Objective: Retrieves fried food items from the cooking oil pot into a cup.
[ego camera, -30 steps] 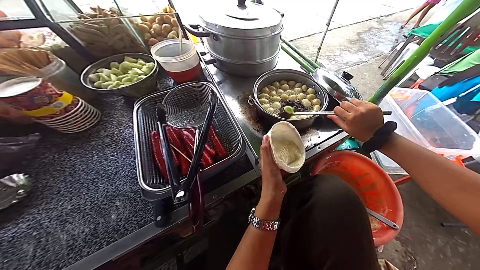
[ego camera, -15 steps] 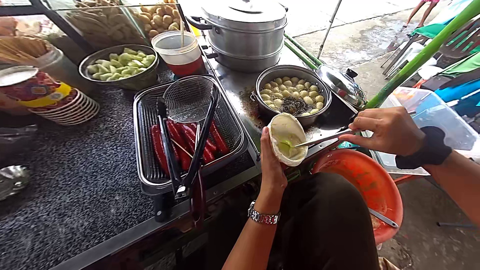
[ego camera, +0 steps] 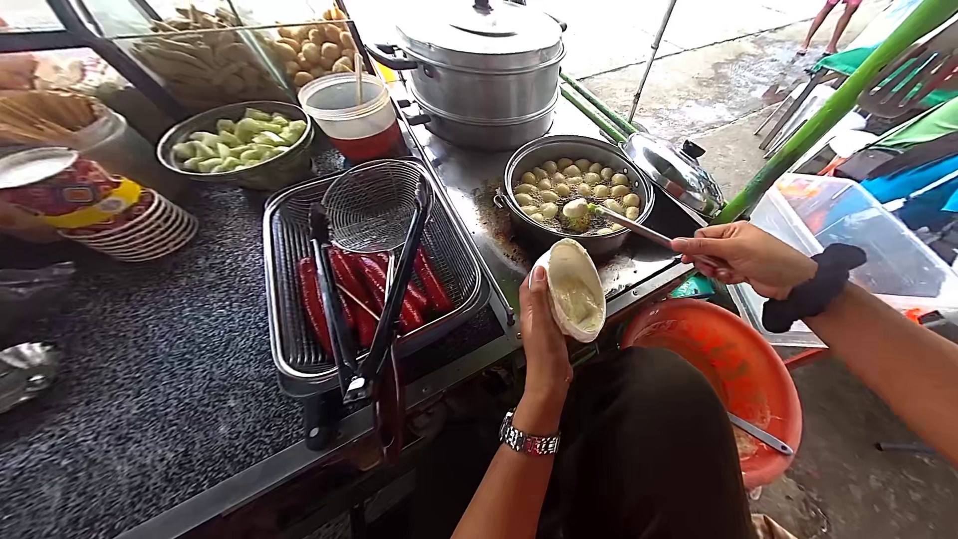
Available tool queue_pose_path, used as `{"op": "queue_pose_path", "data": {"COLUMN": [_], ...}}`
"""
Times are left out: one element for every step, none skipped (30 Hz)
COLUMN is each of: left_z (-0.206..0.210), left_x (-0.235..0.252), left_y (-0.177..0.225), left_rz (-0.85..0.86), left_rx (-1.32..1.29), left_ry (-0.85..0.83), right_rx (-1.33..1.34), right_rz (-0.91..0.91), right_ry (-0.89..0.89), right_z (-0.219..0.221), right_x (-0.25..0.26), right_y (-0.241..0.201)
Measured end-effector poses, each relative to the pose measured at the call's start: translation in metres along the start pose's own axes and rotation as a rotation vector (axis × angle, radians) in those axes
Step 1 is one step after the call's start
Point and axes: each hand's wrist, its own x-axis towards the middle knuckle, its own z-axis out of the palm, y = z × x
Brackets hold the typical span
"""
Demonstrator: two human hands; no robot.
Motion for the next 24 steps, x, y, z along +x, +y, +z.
{"op": "queue_pose_path", "data": {"left_z": [0.001,0.002,0.002,0.002,0.002,0.001,0.0,0.0,0.0,0.0,0.001,0.001,0.001,0.0,0.0,0.0,0.0,0.0,0.0,-0.001,-0.001,-0.002,-0.001,-0.001], "left_x": [-0.001,-0.002,-0.002,-0.002,-0.002,-0.002,-0.002,-0.002,-0.002,-0.002,-0.002,-0.002,-0.002,-0.002,-0.002,-0.002,-0.001,-0.001,-0.001,-0.001,0.0,0.0,0.0,0.0], "left_y": [-0.001,-0.002,-0.002,-0.002,-0.001,0.0,0.002,0.003,0.004,0.005,0.005,0.006,0.006,0.007,0.007,0.008,0.008,0.009,0.01,0.011,0.013,0.014,0.016,0.018], "left_rz": [-0.013,-0.02,-0.024,-0.026,-0.029,-0.033,-0.039,-0.043,-0.047,-0.051,-0.056,-0.06,-0.065,-0.072,-0.076,-0.079,-0.083,-0.087,-0.085,-0.084,-0.083,-0.08,-0.078,-0.079], "left_rx": [-0.01,-0.017,-0.024,-0.029,-0.031,-0.033,-0.033,-0.032,-0.033,-0.035,-0.038,-0.045,-0.053,-0.059,-0.066,-0.073,-0.08,-0.086,-0.089,-0.092,-0.095,-0.095,-0.092,-0.092], "left_ry": [0.0,0.0,0.003,0.005,0.003,0.003,0.005,0.011,0.016,0.018,0.02,0.022,0.024,0.024,0.027,0.03,0.032,0.032,0.03,0.026,0.022,0.023,0.031,0.034], "right_rx": [-0.243,-0.479,-0.674,-0.85,-0.993,-1.097,-1.173,-1.224,-1.258,-1.28,-1.292,-1.296,-1.3,-1.307,-1.315,-1.321,-1.321,-1.307,-1.268,-1.191,-1.077,-0.955,-0.875,-0.859], "right_rz": [-0.077,-0.172,-0.299,-0.46,-0.64,-0.787,-0.898,-0.969,-1.012,-1.04,-1.058,-1.071,-1.08,-1.086,-1.09,-1.088,-1.087,-1.075,-1.047,-0.997,-0.926,-0.866,-0.837,-0.847], "right_ry": [0.123,0.22,0.297,0.368,0.429,0.461,0.474,0.476,0.474,0.475,0.476,0.476,0.477,0.479,0.483,0.487,0.498,0.511,0.531,0.548,0.547,0.529,0.477,0.393], "right_z": [-0.002,-0.002,-0.001,0.002,0.004,0.005,0.006,0.007,0.007,0.008,0.008,0.008,0.008,0.009,0.009,0.009,0.009,0.009,0.007,0.005,0.003,-0.001,-0.005,-0.009], "right_x": [0.011,0.019,0.024,0.028,0.033,0.037,0.04,0.042,0.043,0.044,0.044,0.043,0.043,0.043,0.043,0.043,0.043,0.042,0.04,0.037,0.029,0.019,0.008,-0.006], "right_y": [0.0,0.001,0.004,0.009,0.014,0.015,0.014,0.014,0.012,0.011,0.01,0.009,0.008,0.008,0.008,0.008,0.009,0.009,0.008,0.005,-0.001,-0.01,-0.02,-0.03]}}
